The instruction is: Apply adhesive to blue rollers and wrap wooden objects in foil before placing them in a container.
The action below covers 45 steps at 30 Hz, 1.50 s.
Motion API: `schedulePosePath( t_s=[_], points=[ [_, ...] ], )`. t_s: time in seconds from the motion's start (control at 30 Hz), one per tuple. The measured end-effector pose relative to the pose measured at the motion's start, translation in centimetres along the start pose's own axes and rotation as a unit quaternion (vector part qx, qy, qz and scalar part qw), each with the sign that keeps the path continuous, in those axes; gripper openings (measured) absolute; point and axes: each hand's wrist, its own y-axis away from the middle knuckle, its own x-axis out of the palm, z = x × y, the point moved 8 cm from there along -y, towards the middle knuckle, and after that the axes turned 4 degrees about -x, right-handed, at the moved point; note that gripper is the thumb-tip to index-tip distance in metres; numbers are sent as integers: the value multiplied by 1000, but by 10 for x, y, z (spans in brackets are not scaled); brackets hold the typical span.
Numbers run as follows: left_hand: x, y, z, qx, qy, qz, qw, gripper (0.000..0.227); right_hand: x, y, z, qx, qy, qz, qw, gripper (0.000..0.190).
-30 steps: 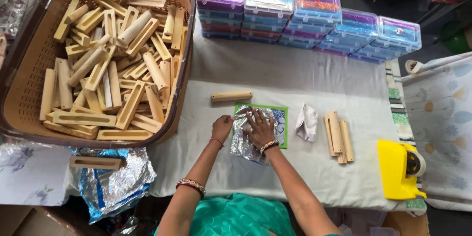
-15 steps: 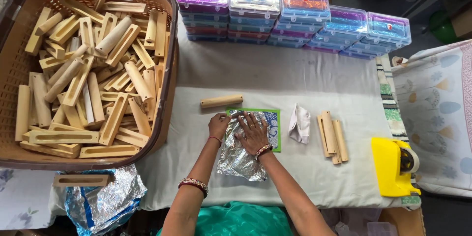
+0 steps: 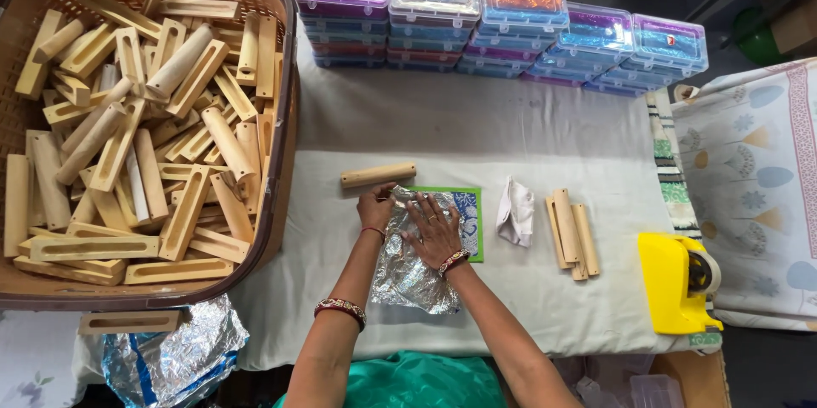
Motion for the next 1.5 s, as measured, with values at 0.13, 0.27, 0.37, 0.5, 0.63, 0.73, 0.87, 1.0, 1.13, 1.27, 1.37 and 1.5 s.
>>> schedulePosePath(
  t_s=[0.13,0.27,0.37,0.5,0.63,0.73,0.87,1.0,1.13,1.27,1.37,1.5],
  points=[
    [-10,33,-41,13,-72,-3,997,31,1,1,3,2,8,-9,1000,70],
    [-3,93,-93,202,-298,-91,928,35,-6,-2,0,32,3,48,998,71],
    [30,139,-109,275,-374,24,886,44,-5,-1,-2,29,6,59,998,71],
    [48,133,-50,351,-514,52,781,60,-6,-1,8,-13,73,47,996,70],
    [23,130,-61,273,-561,134,770,69,-16,-1,6,38,46,99,993,68],
    [15,125,-60,273,-634,85,718,76,-11,2,-5,64,-32,109,991,73],
    [13,125,-62,246,-669,68,698,69,-9,4,-27,46,-26,129,990,79],
    [9,127,-61,226,-688,80,685,69,-6,17,-66,86,-14,159,983,83],
    [8,122,-58,202,-672,89,707,68,-3,30,-77,126,1,224,966,82],
    [6,128,-62,203,-669,100,708,68,-3,47,-47,151,-9,-32,988,74],
    [7,125,-54,218,-666,95,707,68,-12,53,11,72,1,-88,993,70],
    [8,121,-54,221,-654,100,716,67,-4,52,28,60,-65,-4,996,78]
  ],
)
